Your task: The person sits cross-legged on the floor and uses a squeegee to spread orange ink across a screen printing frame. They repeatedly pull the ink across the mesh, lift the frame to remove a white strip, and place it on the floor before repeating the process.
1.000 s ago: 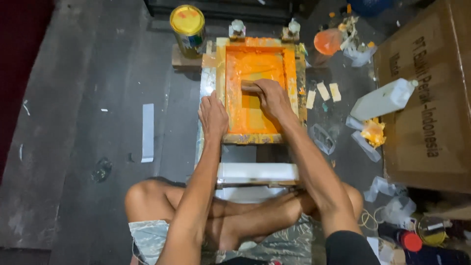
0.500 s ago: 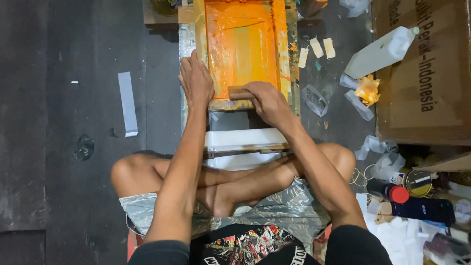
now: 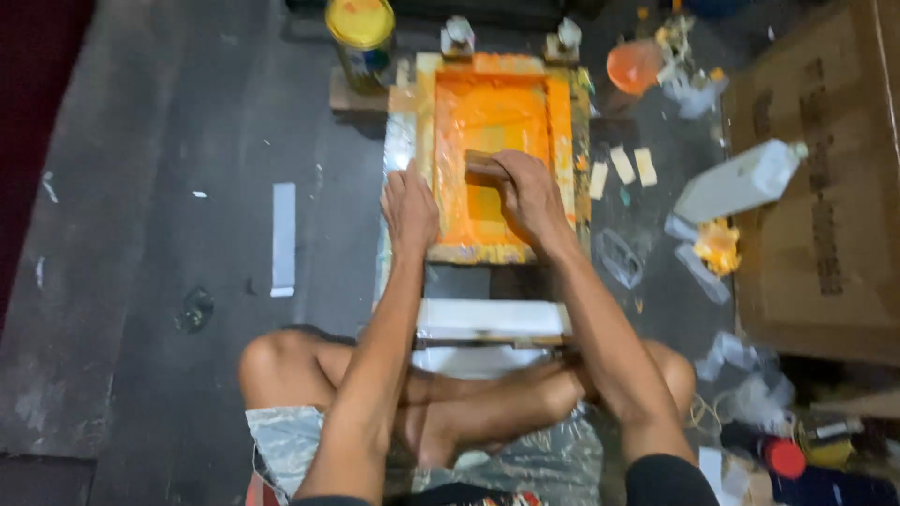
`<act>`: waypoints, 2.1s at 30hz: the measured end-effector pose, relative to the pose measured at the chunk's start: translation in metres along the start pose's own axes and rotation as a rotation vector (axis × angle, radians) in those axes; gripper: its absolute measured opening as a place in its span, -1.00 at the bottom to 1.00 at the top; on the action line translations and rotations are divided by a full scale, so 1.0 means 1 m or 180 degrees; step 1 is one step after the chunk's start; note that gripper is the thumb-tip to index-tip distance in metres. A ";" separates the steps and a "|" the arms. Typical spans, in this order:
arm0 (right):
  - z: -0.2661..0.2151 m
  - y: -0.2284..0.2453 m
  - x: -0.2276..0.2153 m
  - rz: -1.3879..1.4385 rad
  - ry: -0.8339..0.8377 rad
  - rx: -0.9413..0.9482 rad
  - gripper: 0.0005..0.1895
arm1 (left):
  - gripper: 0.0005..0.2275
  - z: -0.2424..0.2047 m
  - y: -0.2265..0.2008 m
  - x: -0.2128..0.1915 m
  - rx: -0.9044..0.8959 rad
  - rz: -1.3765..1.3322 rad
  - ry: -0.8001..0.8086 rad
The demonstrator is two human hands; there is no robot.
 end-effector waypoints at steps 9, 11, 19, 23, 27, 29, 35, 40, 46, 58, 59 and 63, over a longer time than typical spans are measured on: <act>0.011 -0.005 0.014 -0.0075 0.0054 0.0043 -0.79 | -0.63 0.005 0.001 0.002 -0.0143 0.0031 0.0075; -0.001 0.000 0.015 -0.0049 0.0100 0.0059 -0.78 | -0.64 0.005 0.001 0.002 -0.0130 0.0033 0.0066; -0.055 0.027 0.008 0.0171 0.0328 0.0084 -0.83 | -0.63 0.002 0.000 0.003 -0.0100 0.0058 0.0100; -0.074 0.059 -0.002 0.0311 0.0274 -0.1037 -0.71 | -0.67 0.007 0.001 0.006 -0.0081 0.0134 0.0135; -0.081 0.050 0.006 0.0214 0.0458 -0.0902 -0.68 | -0.67 0.006 -0.002 0.002 -0.0177 0.0144 0.0251; -0.077 0.059 0.001 0.0230 0.0468 -0.0884 -0.72 | -0.67 0.007 0.000 0.005 -0.0178 0.0172 0.0222; -0.044 0.037 -0.007 0.0168 0.0284 -0.0567 -0.67 | -0.62 0.003 0.002 0.005 -0.0178 0.0081 0.0193; 0.014 0.010 -0.002 -0.0026 0.0124 -0.0192 -0.58 | -0.60 0.005 -0.002 -0.001 -0.0143 0.0031 0.0196; 0.028 -0.012 0.011 -0.0318 0.0324 0.0105 -0.73 | -0.61 0.005 0.005 0.007 -0.0177 0.0032 0.0204; -0.047 0.024 0.010 -0.0162 0.0513 -0.0623 -0.67 | -0.68 0.005 0.003 0.006 0.0097 0.0197 -0.0006; -0.055 0.032 0.008 -0.0003 0.0518 -0.0714 -0.69 | -0.69 0.004 0.003 0.006 0.0101 0.0192 0.0000; -0.072 0.060 -0.005 0.0448 0.0553 -0.0976 -0.66 | -0.71 0.007 0.003 0.007 0.0105 0.0221 -0.0027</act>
Point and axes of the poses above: each hand's wrist, its own z-axis towards the middle knuckle, its own x-axis out of the palm, y = z × x, the point moved 8 cm from there along z, towards the middle knuckle, and after that the axes turned 2 degrees about -x, right-handed, at the moved point
